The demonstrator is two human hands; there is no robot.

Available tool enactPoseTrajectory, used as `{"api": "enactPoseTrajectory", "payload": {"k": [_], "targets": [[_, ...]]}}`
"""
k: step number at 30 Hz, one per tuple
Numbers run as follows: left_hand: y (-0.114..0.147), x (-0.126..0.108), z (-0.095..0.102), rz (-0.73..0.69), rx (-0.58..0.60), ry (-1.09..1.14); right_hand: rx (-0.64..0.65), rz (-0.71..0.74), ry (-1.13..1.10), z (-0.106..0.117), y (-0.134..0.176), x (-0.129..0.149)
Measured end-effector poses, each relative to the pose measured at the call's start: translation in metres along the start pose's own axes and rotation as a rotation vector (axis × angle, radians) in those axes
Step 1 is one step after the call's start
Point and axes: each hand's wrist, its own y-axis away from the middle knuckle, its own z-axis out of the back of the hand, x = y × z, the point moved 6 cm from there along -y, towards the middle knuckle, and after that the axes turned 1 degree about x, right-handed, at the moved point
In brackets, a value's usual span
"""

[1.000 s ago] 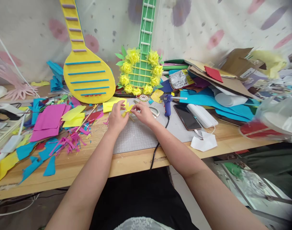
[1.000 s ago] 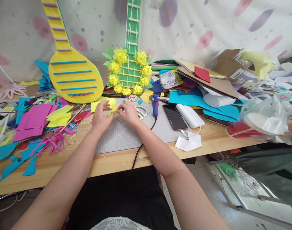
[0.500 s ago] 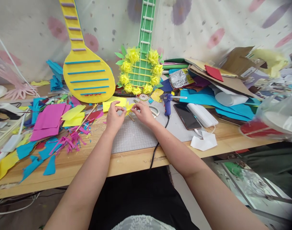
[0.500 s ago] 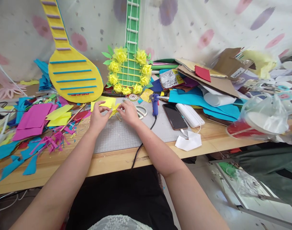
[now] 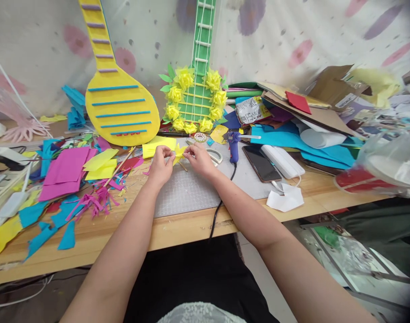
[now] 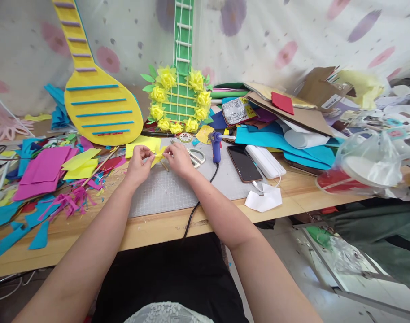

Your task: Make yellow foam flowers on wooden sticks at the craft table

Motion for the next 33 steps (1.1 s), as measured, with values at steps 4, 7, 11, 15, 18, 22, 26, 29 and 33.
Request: {"api": "enactPoseTrajectory", "payload": {"k": [4,7,11,15,18,22,26,29,33], "targets": [[0.0,0.0,0.001,0.028,-0.016,0.031,-0.014,0.003,-0.02,0.001,-0.001,-0.001],[0.0,0.0,0.002,0.035,-0.017,0.046,-0.018,0.006,-0.039,0.002,-0.001,-0.002],[0.0,0.001,0.002,0.054,-0.037,0.074,-0.019,0.011,-0.045,0.002,-0.001,-0.002],[-0.001,0.005,0.002,0.091,-0.062,0.129,-0.01,0.016,-0.049,0.001,-0.001,-0.001],[-0.002,0.009,0.001,0.131,-0.062,0.184,-0.001,0.018,-0.06,0.001,-0.001,-0.001],[-0.001,0.011,-0.001,0.214,-0.062,0.246,-0.001,0.016,-0.099,0.002,0.0,0.0],[-0.001,0.01,0.003,0.218,-0.148,0.238,-0.009,-0.014,-0.128,0.002,0.0,0.0],[0.001,0.002,0.009,0.109,-0.195,0.124,-0.052,-0.057,-0.144,0.002,-0.001,-0.004],[0.007,-0.011,0.001,-0.032,-0.069,-0.116,-0.114,-0.093,-0.146,0.004,-0.002,-0.008]]}}
